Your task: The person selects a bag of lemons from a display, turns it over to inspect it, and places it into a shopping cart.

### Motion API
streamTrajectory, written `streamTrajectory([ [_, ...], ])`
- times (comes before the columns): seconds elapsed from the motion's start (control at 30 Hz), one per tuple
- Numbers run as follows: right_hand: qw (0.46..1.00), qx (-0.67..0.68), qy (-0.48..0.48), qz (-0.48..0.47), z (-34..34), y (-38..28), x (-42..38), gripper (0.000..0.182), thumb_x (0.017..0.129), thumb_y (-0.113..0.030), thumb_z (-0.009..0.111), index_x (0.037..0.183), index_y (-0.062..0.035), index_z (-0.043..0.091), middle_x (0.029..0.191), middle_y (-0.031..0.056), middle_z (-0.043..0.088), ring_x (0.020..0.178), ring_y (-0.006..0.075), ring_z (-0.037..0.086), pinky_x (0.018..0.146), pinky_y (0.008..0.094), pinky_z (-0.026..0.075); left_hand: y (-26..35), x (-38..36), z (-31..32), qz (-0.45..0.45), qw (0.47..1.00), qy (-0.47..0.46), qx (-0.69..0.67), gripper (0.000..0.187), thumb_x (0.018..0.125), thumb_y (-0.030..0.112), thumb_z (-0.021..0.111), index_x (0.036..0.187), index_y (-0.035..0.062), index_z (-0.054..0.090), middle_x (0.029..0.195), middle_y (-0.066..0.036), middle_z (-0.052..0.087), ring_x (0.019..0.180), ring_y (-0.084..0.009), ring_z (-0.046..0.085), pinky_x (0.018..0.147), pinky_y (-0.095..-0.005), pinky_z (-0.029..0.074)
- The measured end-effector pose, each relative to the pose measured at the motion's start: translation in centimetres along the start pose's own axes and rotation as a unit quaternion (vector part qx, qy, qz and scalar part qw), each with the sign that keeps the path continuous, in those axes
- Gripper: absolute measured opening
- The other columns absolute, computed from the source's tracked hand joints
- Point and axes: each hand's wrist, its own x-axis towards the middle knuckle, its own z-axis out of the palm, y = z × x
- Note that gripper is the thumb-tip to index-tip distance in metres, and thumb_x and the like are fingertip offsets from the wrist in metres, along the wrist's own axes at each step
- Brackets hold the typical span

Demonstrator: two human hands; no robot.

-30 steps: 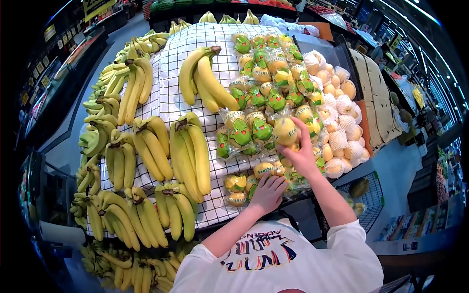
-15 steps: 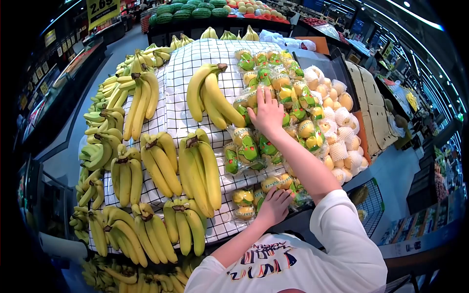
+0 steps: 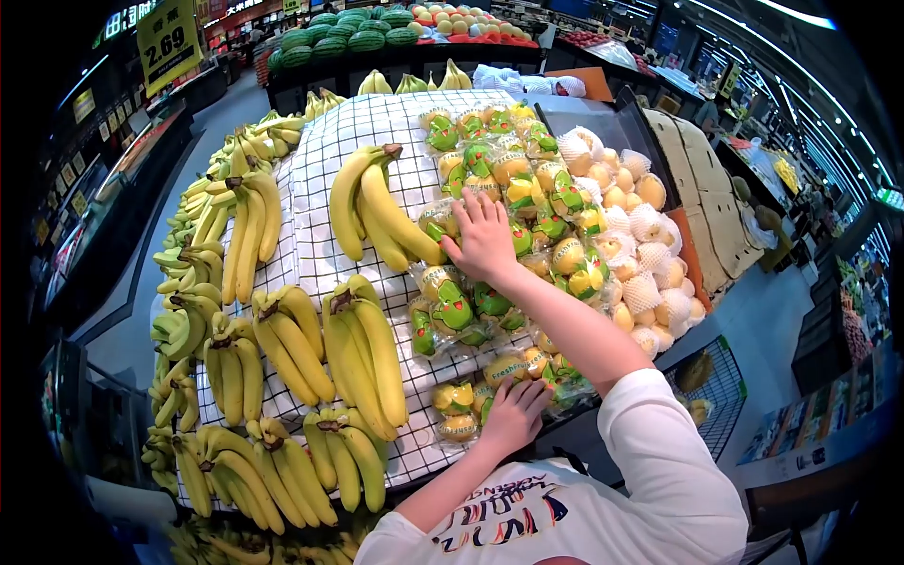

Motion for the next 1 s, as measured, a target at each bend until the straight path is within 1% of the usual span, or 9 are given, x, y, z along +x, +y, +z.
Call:
streamTrajectory([
  [0.2, 0.999, 0.039, -0.005, -0.002, -0.6, 0.3, -0.3, 0.067, 0.089, -0.044, 0.060, 0.142, -0.0060, 0.044, 0.155, 0.0218, 0.033, 0.142, 0.0438, 0.029, 0.117, 0.0599, 0.021, 1.3, 0.7, -0.3, -0.026, 0.999, -0.020, 0.040, 0.055, 0.074, 0.014, 0.067, 0.129, 0.0121, 0.060, 0.132, -0.006, 0.059, 0.122, -0.0251, 0.052, 0.114, -0.0510, 0.031],
  [0.27, 0.999, 0.045, -0.001, 0.001, -1.3, 0.4, -0.5, 0.063, 0.089, -0.043, 0.059, 0.136, -0.0023, 0.048, 0.157, 0.0228, 0.029, 0.144, 0.0437, 0.027, 0.118, 0.0594, 0.020, 2.0, 1.3, -0.2, -0.048, 0.998, -0.017, 0.047, 0.052, 0.074, 0.016, 0.067, 0.125, 0.0115, 0.061, 0.128, -0.006, 0.060, 0.121, -0.0249, 0.052, 0.116, -0.0517, 0.028],
  [0.43, 0.997, 0.058, 0.041, -0.041, -0.1, 1.3, -0.7, 0.061, 0.089, -0.044, 0.055, 0.128, 0.0028, 0.053, 0.141, 0.0199, 0.048, 0.140, 0.0364, 0.035, 0.117, 0.0570, 0.022, 4.4, 3.8, 0.3, -0.070, 0.996, -0.011, 0.056, 0.048, 0.076, 0.022, 0.070, 0.121, 0.0102, 0.061, 0.125, -0.008, 0.057, 0.121, -0.0298, 0.049, 0.114, -0.0570, 0.027],
  [0.6, 0.998, 0.051, -0.009, -0.040, -0.7, 1.3, -0.7, 0.064, 0.092, -0.046, 0.051, 0.133, 0.0037, 0.051, 0.143, 0.0221, 0.046, 0.141, 0.0384, 0.034, 0.117, 0.0578, 0.021, 5.3, 6.7, 2.6, -0.047, 0.996, -0.026, 0.069, 0.053, 0.081, 0.034, 0.072, 0.128, 0.0135, 0.060, 0.136, -0.012, 0.050, 0.129, -0.0354, 0.044, 0.112, -0.0604, 0.027],
  [0.63, 0.998, 0.046, -0.012, -0.043, -0.7, 1.4, -0.7, 0.065, 0.093, -0.046, 0.051, 0.133, 0.0039, 0.051, 0.143, 0.0224, 0.046, 0.141, 0.0391, 0.033, 0.117, 0.0582, 0.021, 5.3, 6.8, 3.1, -0.051, 0.989, -0.061, 0.124, 0.056, 0.082, 0.040, 0.072, 0.132, 0.0182, 0.059, 0.141, -0.012, 0.047, 0.134, -0.0370, 0.039, 0.113, -0.0608, 0.026],
  [0.77, 0.997, 0.034, -0.013, -0.062, -0.6, 1.7, -0.5, 0.069, 0.095, -0.051, 0.049, 0.132, 0.0058, 0.052, 0.144, 0.0232, 0.046, 0.141, 0.0430, 0.033, 0.117, 0.0605, 0.020, 5.4, 6.8, 4.0, -0.066, 0.979, -0.089, 0.170, 0.054, 0.082, 0.041, 0.072, 0.132, 0.0248, 0.061, 0.143, -0.012, 0.045, 0.136, -0.0380, 0.035, 0.114, -0.0615, 0.025],
  [0.87, 0.995, 0.037, -0.025, -0.090, -0.8, 2.2, -0.1, 0.068, 0.095, -0.052, 0.048, 0.132, 0.0046, 0.054, 0.145, 0.0231, 0.045, 0.138, 0.0435, 0.037, 0.117, 0.0611, 0.020, 5.4, 7.0, 4.5, -0.063, 0.983, -0.060, 0.160, 0.053, 0.080, 0.038, 0.073, 0.130, 0.0238, 0.063, 0.143, -0.012, 0.045, 0.135, -0.0382, 0.036, 0.113, -0.0615, 0.028],
  [0.9, 0.988, 0.083, 0.064, -0.111, -0.2, 2.5, 0.2, 0.057, 0.091, -0.048, 0.056, 0.122, -0.0001, 0.060, 0.135, 0.0202, 0.053, 0.130, 0.0399, 0.047, 0.116, 0.0618, 0.023, 5.4, 7.0, 4.8, -0.054, 0.984, -0.037, 0.163, 0.052, 0.079, 0.036, 0.073, 0.128, 0.0232, 0.064, 0.142, -0.012, 0.046, 0.133, -0.0382, 0.040, 0.111, -0.0606, 0.032],
  [1.0, 0.956, 0.111, 0.157, -0.221, -4.4, 5.0, 3.0, 0.044, 0.085, -0.042, 0.064, 0.109, -0.0047, 0.063, 0.124, 0.0160, 0.057, 0.122, 0.0365, 0.051, 0.115, 0.0628, 0.024, 5.2, 7.1, 5.2, -0.059, 0.986, -0.027, 0.154, 0.050, 0.078, 0.035, 0.073, 0.126, 0.0225, 0.065, 0.140, -0.012, 0.049, 0.129, -0.0381, 0.045, 0.109, -0.0599, 0.036],
])
